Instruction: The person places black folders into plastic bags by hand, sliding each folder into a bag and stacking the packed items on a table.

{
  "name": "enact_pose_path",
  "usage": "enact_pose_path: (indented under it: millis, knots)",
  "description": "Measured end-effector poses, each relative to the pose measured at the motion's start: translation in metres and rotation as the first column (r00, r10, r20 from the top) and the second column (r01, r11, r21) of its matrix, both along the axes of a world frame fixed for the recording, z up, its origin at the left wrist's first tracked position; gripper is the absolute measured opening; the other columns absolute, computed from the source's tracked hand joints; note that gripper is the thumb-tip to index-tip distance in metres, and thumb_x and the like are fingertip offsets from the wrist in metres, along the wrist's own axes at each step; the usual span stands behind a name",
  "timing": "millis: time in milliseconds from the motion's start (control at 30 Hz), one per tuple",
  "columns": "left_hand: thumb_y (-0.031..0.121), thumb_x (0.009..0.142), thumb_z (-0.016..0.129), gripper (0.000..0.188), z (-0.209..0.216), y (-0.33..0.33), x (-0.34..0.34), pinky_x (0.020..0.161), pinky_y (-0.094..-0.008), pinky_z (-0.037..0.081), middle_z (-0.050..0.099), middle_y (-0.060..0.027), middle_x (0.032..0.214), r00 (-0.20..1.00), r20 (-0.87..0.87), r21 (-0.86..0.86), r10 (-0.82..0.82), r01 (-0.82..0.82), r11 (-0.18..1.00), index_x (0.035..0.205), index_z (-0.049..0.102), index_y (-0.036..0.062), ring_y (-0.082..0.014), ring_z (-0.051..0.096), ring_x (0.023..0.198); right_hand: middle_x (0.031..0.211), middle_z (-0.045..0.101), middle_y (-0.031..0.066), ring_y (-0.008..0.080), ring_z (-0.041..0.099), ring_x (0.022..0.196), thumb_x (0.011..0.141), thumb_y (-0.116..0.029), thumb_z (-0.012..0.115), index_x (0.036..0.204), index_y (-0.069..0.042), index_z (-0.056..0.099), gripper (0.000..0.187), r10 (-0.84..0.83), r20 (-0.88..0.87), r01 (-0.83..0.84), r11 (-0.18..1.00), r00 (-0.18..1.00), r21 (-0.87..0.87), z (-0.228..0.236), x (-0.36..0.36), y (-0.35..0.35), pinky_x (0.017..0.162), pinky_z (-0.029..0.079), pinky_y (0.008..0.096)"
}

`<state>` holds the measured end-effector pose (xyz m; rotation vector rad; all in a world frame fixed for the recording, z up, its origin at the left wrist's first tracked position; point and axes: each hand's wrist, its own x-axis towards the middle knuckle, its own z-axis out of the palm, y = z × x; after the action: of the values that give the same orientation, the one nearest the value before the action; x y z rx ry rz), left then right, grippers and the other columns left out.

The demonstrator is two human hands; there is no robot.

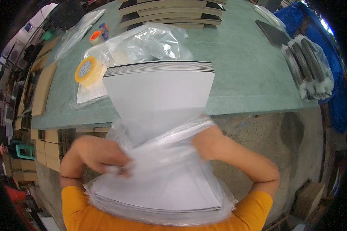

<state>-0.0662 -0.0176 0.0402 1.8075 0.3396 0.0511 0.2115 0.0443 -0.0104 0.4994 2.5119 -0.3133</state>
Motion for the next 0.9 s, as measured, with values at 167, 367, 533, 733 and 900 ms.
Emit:
enact_pose_path:
  millis: [167,367,533,733,900]
  knots:
    - [0.013,0.071,0.053,0.013,-0.08,-0.027,0.0,0.061,-0.0388,0.046,0.058,-0.0167,0.068,0.558,-0.729,0.544,0.397,0.121,0.83,0.078,0.057,0.0031,-0.0328,0.058,0.07,0.064,0.058,0.0148,0.0282,0.057,0.064,0.062,-0.016,0.06,0.07,-0.003,0.06,0.015,-0.269,-0.274,0.239,0.961,0.923,-0.137,0.03,-0.003,0.001,0.068,0.044,0.0362]
    - [0.023,0.069,0.067,0.023,-0.016,-0.009,-0.046,0.06,-0.0313,0.043,0.057,-0.0126,0.07,0.002,0.045,0.497,0.999,-0.867,-0.021,0.073,0.056,0.0032,-0.0242,0.055,0.066,0.083,0.056,0.0143,0.0292,0.055,0.077,0.053,0.005,0.053,0.094,-0.003,0.054,0.042,-0.377,-0.898,0.634,0.757,0.225,-0.159,0.013,0.014,0.027,0.073,0.044,0.0387]
    - [-0.006,0.059,0.059,0.039,-0.023,0.023,-0.055,0.067,-0.0298,0.044,0.05,-0.0124,0.105,0.074,0.443,0.796,0.893,-0.49,-0.355,0.097,0.055,0.0043,-0.0215,0.053,0.082,0.11,0.047,0.0124,0.0316,0.044,0.1,0.051,0.01,0.047,0.117,-0.01,0.046,0.069,-0.142,-0.923,0.69,0.706,0.357,0.158,0.019,-0.016,0.023,0.087,0.037,0.0381]
    - [-0.011,0.053,0.055,0.052,-0.021,0.009,-0.037,0.066,-0.0276,0.044,0.046,-0.0117,0.111,0.244,0.366,0.867,0.898,-0.44,-0.233,0.102,0.058,0.0065,-0.0211,0.053,0.08,0.098,0.053,0.0135,0.0241,0.053,0.087,0.052,0.014,0.047,0.104,-0.007,0.059,0.057,-0.088,-0.966,0.691,0.714,0.243,0.109,0.013,0.017,0.024,0.078,0.043,0.0312]
    - [0.0,0.062,0.063,0.026,-0.034,-0.006,-0.078,0.053,-0.0229,0.043,0.058,-0.0089,0.069,0.31,0.382,0.036,0.871,-0.946,0.321,0.087,0.062,-0.0015,-0.0126,0.054,0.06,0.081,0.06,0.0088,0.0147,0.056,0.074,0.059,0.003,0.059,0.092,0.001,0.062,0.034,-0.885,-0.439,-0.032,0.44,0.156,-0.898,0.009,0.068,0.033,0.066,0.044,0.0225]
